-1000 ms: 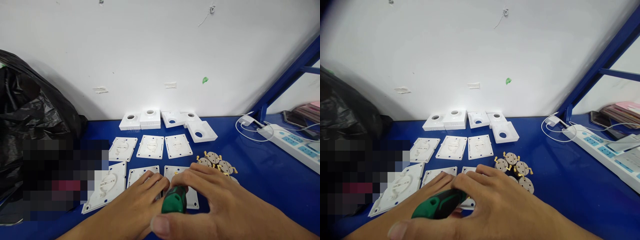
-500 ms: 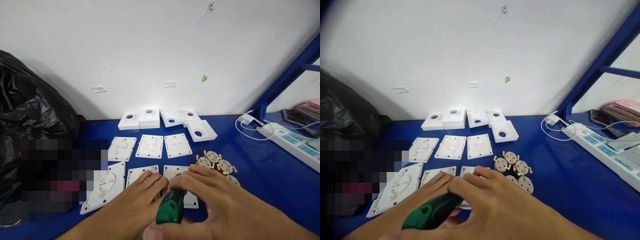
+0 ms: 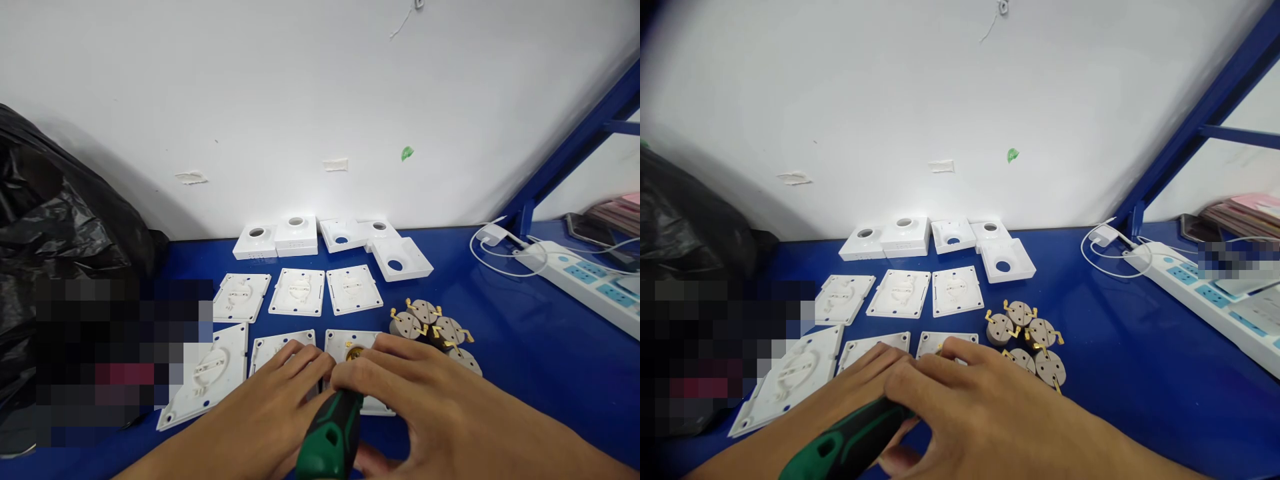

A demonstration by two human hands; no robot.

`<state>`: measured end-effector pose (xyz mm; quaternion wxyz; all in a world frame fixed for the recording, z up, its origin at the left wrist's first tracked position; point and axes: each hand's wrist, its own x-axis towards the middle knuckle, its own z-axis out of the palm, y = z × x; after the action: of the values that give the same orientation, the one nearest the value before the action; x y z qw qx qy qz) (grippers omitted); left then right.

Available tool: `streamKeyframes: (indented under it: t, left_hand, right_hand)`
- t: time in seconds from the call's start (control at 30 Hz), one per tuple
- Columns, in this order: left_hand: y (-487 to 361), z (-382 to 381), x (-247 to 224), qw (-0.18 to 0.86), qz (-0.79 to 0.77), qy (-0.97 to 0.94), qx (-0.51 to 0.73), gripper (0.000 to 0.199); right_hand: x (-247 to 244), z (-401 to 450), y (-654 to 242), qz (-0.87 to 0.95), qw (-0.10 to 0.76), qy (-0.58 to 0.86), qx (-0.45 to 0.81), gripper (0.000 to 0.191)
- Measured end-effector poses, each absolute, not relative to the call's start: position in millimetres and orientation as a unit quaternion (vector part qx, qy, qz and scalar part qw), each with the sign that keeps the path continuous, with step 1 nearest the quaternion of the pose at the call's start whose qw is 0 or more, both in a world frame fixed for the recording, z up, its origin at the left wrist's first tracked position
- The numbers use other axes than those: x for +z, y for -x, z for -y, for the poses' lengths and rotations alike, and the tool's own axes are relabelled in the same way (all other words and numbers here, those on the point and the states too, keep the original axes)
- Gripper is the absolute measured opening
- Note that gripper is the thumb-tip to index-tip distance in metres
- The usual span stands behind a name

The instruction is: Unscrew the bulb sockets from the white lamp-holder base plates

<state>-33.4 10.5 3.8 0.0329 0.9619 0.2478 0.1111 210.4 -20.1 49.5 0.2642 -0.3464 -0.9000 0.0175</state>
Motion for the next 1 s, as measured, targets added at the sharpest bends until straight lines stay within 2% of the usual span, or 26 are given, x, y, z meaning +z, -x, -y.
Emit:
streamKeyframes:
  t: [0.13,0.4,0.77,1.0]
  left_hand:
    - [33.2,-10.9,5.0,0.047,-0.232,-0.966,0.105,0.034]
    - [34.8,-10.4,4.8,0.058,-0.236,-0.965,0.099,0.036]
    - [32.2,-10.5,3.8,0.065,-0.238,-0.964,0.098,0.04]
    - [33.8,-10.2,3.6,0.065,-0.226,-0.968,0.089,0.036]
  right_hand:
    - [49.0,19.4,-211.4,0.901,0.278,0.334,0.016,0.021]
    - [47.3,20.0,-212.5,0.902,0.265,0.342,0.001,0.012]
    - [50.5,20.1,-212.2,0.902,0.261,0.344,0.008,0.011]
    - [53.5,16.8,-210.0,0.894,0.297,0.334,-0.015,0.029]
